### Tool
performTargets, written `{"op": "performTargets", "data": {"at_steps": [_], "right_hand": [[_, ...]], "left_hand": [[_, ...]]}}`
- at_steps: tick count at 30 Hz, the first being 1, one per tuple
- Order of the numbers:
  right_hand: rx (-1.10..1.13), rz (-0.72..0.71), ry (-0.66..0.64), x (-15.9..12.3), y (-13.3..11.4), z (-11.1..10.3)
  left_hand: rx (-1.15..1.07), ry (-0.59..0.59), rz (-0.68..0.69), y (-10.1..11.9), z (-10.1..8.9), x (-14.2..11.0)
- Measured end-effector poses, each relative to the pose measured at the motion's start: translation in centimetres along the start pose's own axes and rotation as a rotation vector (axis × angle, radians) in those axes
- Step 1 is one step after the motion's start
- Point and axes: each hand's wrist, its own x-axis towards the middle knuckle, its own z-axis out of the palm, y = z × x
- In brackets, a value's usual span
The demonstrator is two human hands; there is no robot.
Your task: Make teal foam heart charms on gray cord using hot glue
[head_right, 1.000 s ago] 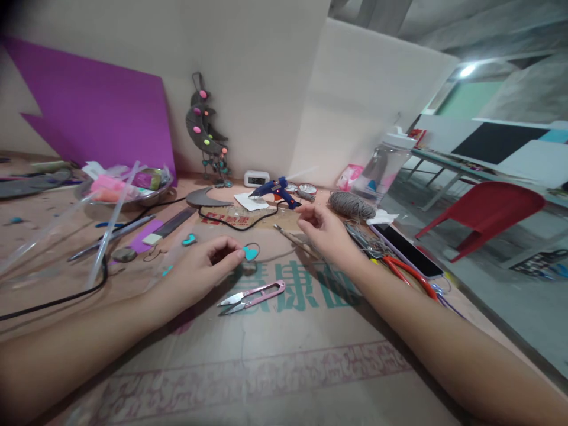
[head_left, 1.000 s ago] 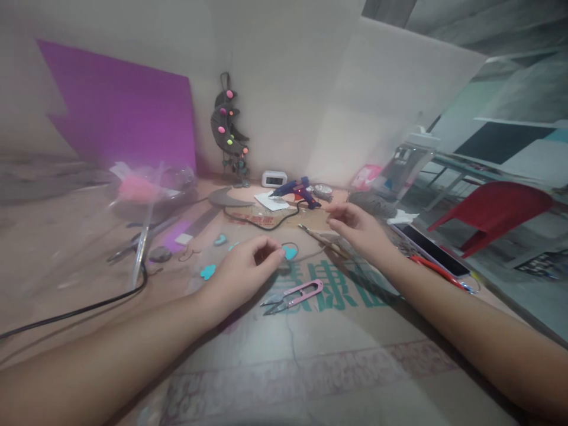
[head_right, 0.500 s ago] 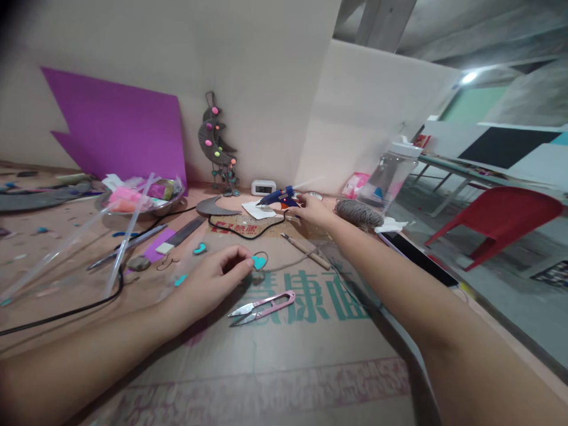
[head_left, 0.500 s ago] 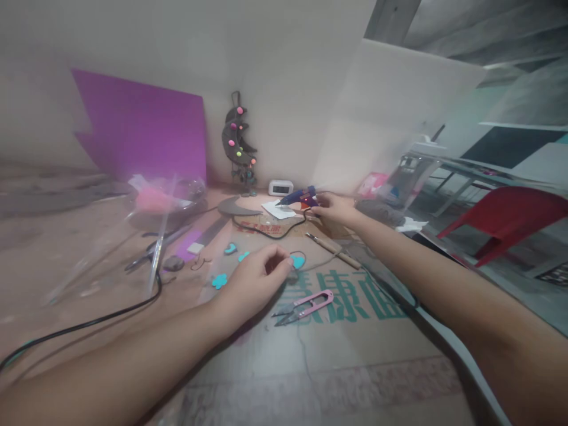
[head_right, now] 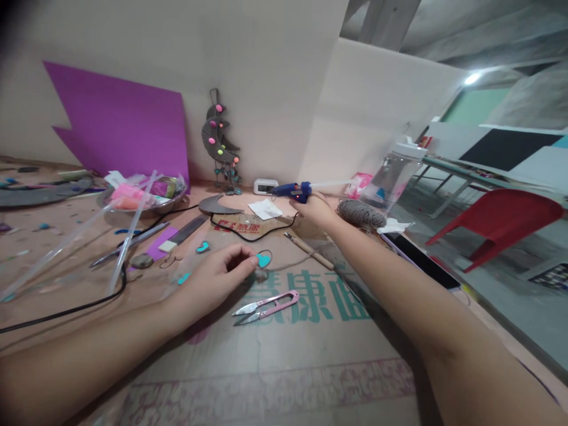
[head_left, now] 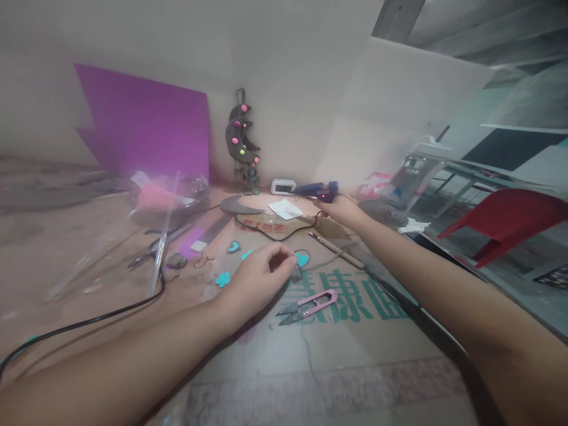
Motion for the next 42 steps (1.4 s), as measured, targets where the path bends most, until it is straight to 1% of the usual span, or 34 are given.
{"op": "performTargets", "data": {"at_steps": [3,6,8,10,12,15,17,19,23,29,35,42], "right_hand": [[0.085,-0.015,0.019,-2.9,-0.9,-1.8],[0.181,-0.054,0.045,-6.9,-1.3,-3.0],[0.309,-0.107,0.077,-9.5,-0.9,-3.4],[0.358,-0.135,0.086,-11.7,-0.1,-3.4],[0.348,-0.124,0.061,-13.5,0.8,-3.2],[0.207,-0.090,0.036,-15.1,1.4,-2.9],[0.153,-0.114,0.034,-15.7,1.2,-3.0],[0.158,-0.168,0.013,-16.1,0.7,-3.1],[0.199,-0.240,-0.084,-16.5,0.1,-3.1],[0.225,-0.161,-0.165,-16.4,-0.2,-2.9],[0.197,-0.189,-0.125,-16.2,-0.1,-2.7],[0.201,-0.187,-0.127,-16.1,0.0,-2.6]], "left_hand": [[0.009,0.006,-0.001,0.0,-0.1,0.0],[0.028,0.029,-0.003,-0.1,-0.2,0.0],[0.023,0.040,-0.001,-0.2,-0.2,0.0],[0.015,0.041,0.005,-0.2,-0.3,0.0],[0.008,0.047,0.004,-0.4,-0.3,0.0],[-0.007,0.058,-0.017,-0.5,-0.3,0.0],[-0.011,0.060,-0.034,-0.6,-0.4,-0.1],[-0.001,0.065,-0.041,-0.6,-0.5,-0.2],[0.031,0.078,-0.022,-0.3,-0.5,-0.2],[0.064,0.077,-0.012,0.2,-0.4,-0.5],[0.059,0.089,0.005,0.1,-0.6,-0.5],[0.037,0.094,0.000,0.2,-0.5,-0.4]]}}
